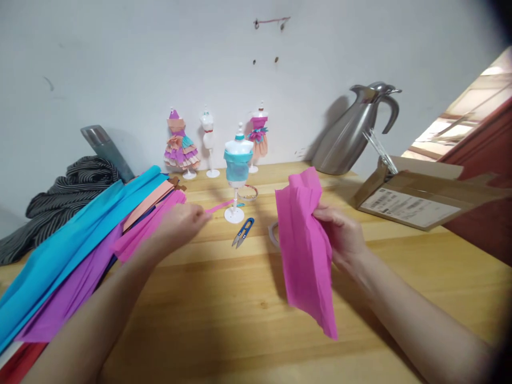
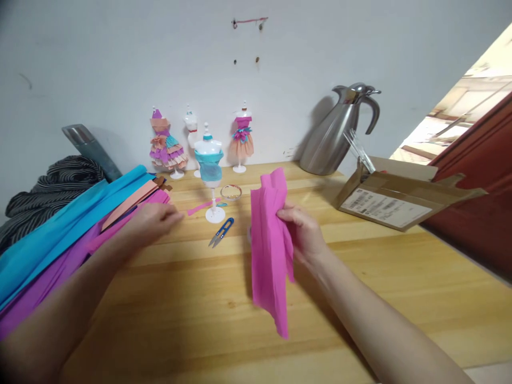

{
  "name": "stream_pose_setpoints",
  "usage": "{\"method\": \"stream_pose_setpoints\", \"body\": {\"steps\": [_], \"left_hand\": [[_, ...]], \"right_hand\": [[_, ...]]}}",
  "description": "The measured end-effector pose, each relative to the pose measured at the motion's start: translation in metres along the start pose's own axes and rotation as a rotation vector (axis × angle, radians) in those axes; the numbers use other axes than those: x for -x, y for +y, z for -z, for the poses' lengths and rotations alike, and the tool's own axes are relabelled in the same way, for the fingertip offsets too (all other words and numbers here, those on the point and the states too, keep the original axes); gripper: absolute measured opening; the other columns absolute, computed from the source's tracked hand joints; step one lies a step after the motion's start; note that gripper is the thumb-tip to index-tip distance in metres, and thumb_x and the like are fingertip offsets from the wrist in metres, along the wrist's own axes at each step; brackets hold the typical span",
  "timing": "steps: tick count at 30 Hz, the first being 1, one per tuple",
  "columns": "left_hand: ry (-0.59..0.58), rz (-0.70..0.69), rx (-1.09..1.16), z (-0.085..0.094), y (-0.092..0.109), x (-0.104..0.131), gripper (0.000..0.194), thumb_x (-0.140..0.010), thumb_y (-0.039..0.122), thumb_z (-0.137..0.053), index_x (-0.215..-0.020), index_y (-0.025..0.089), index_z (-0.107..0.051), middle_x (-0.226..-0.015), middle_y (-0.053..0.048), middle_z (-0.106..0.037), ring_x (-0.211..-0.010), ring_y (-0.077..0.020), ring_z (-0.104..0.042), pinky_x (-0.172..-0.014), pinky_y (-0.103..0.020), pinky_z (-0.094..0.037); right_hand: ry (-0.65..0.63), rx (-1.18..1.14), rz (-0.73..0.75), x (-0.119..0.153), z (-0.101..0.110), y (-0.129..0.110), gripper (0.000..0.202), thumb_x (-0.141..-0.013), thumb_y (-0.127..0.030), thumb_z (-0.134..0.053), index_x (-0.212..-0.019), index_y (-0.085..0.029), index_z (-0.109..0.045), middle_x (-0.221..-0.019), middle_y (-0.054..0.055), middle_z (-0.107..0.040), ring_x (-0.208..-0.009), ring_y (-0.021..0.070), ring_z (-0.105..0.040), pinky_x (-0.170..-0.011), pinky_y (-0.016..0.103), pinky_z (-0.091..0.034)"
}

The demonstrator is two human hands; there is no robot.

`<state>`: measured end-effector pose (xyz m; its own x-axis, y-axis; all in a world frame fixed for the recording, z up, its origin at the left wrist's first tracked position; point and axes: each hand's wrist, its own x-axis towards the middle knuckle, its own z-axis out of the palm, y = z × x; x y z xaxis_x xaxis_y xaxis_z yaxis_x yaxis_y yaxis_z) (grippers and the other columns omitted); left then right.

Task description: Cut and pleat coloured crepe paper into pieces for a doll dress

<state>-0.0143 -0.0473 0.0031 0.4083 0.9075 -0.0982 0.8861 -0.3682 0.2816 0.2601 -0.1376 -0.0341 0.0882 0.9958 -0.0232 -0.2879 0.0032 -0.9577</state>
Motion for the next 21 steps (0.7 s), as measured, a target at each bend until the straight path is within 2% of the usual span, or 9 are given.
{"method": "stream_pose_setpoints", "body": {"steps": [1, 3, 4, 6, 8, 10, 13, 16, 21], "left_hand": [[-0.157, -0.088, 0.260, -0.007, 0.011, 0.007, 0.045, -0.086, 0.048, -0.040, -0.091, 0.012, -0.066, -0.078, -0.011, -0.067, -0.074, -0.0228, -0.065, -0.066, -0.033, -0.049], [-0.353, -0.166, 0.746, -0.029, 0.033, 0.018, 0.052, -0.079, 0.050, -0.050, -0.115, 0.014, -0.059, -0.092, -0.011, -0.068, -0.077, -0.0215, -0.065, -0.066, -0.032, -0.051], [-0.397, -0.246, 0.921, -0.042, 0.042, 0.023, 0.057, -0.075, 0.049, -0.056, -0.121, 0.016, -0.057, -0.103, -0.012, -0.067, -0.084, -0.0221, -0.066, -0.071, -0.034, -0.052], [-0.429, -0.420, 1.126, -0.068, 0.055, 0.029, 0.057, -0.071, 0.046, -0.063, -0.118, 0.014, -0.059, -0.110, -0.012, -0.066, -0.098, -0.0255, -0.063, -0.085, -0.036, -0.050], [-0.422, -0.438, 1.211, -0.089, 0.061, 0.029, 0.047, -0.073, 0.043, -0.063, -0.110, 0.013, -0.065, -0.110, -0.011, -0.067, -0.108, -0.0290, -0.060, -0.091, -0.037, -0.047], [-0.414, -0.374, 1.320, -0.103, 0.060, 0.025, 0.044, -0.073, 0.039, -0.066, -0.109, 0.014, -0.066, -0.112, -0.010, -0.067, -0.114, -0.0305, -0.058, -0.095, -0.038, -0.046], [-0.433, -0.209, 1.484, -0.112, 0.051, 0.019, 0.045, -0.067, 0.036, -0.074, -0.106, 0.015, -0.068, -0.105, -0.010, -0.071, -0.108, -0.0309, -0.062, -0.094, -0.041, -0.047], [-0.416, -0.009, 1.611, -0.110, 0.045, 0.016, 0.038, -0.064, 0.034, -0.078, -0.097, 0.015, -0.070, -0.098, -0.011, -0.073, -0.098, -0.0301, -0.067, -0.091, -0.043, -0.050], [-0.298, 0.171, 1.806, -0.101, 0.050, 0.018, 0.046, -0.063, 0.026, -0.077, -0.106, 0.015, -0.066, -0.111, -0.013, -0.070, -0.104, -0.0292, -0.065, -0.093, -0.044, -0.051]], "right_hand": [[-0.011, -0.082, -0.037, 0.003, -0.004, 0.004, 0.018, -0.061, -0.030, -0.068, -0.075, -0.020, -0.066, -0.064, 0.004, -0.067, -0.056, 0.0220, -0.062, -0.059, 0.036, -0.052], [-0.123, -0.112, -0.107, 0.010, -0.016, 0.017, 0.016, -0.061, -0.028, -0.074, -0.072, -0.018, -0.068, -0.060, 0.002, -0.066, -0.050, 0.0162, -0.058, -0.053, 0.029, -0.048], [-0.199, -0.080, -0.110, 0.014, -0.022, 0.026, 0.017, -0.065, -0.030, -0.076, -0.073, -0.017, -0.069, -0.062, 0.002, -0.066, -0.050, 0.0142, -0.058, -0.054, 0.027, -0.047], [-0.386, -0.002, -0.112, 0.018, -0.033, 0.043, 0.022, -0.067, -0.035, -0.078, -0.073, -0.015, -0.069, -0.064, 0.001, -0.066, -0.055, 0.0127, -0.059, -0.061, 0.026, -0.047], [-0.472, 0.070, -0.137, 0.019, -0.040, 0.056, 0.027, -0.062, -0.037, -0.082, -0.067, -0.014, -0.067, -0.060, -0.002, -0.063, -0.053, 0.0101, -0.055, -0.057, 0.022, -0.044], [-0.479, 0.117, -0.143, 0.017, -0.040, 0.062, 0.031, -0.059, -0.039, -0.084, -0.063, -0.014, -0.066, -0.056, -0.003, -0.060, -0.052, 0.0086, -0.052, -0.054, 0.020, -0.041], [-0.370, 0.140, -0.104, 0.012, -0.034, 0.057, 0.034, -0.063, -0.043, -0.081, -0.060, -0.014, -0.064, -0.053, -0.004, -0.057, -0.047, 0.0074, -0.048, -0.050, 0.020, -0.039], [-0.225, 0.115, -0.083, 0.007, -0.025, 0.042, 0.031, -0.066, -0.041, -0.079, -0.061, -0.014, -0.065, -0.052, -0.002, -0.059, -0.044, 0.0078, -0.048, -0.046, 0.020, -0.038], [-0.120, 0.072, -0.137, -0.002, 0.007, 0.006, 0.019, -0.060, -0.031, -0.078, -0.064, -0.014, -0.070, -0.053, 0.002, -0.065, -0.041, 0.0106, -0.053, -0.041, 0.021, -0.040]]}}
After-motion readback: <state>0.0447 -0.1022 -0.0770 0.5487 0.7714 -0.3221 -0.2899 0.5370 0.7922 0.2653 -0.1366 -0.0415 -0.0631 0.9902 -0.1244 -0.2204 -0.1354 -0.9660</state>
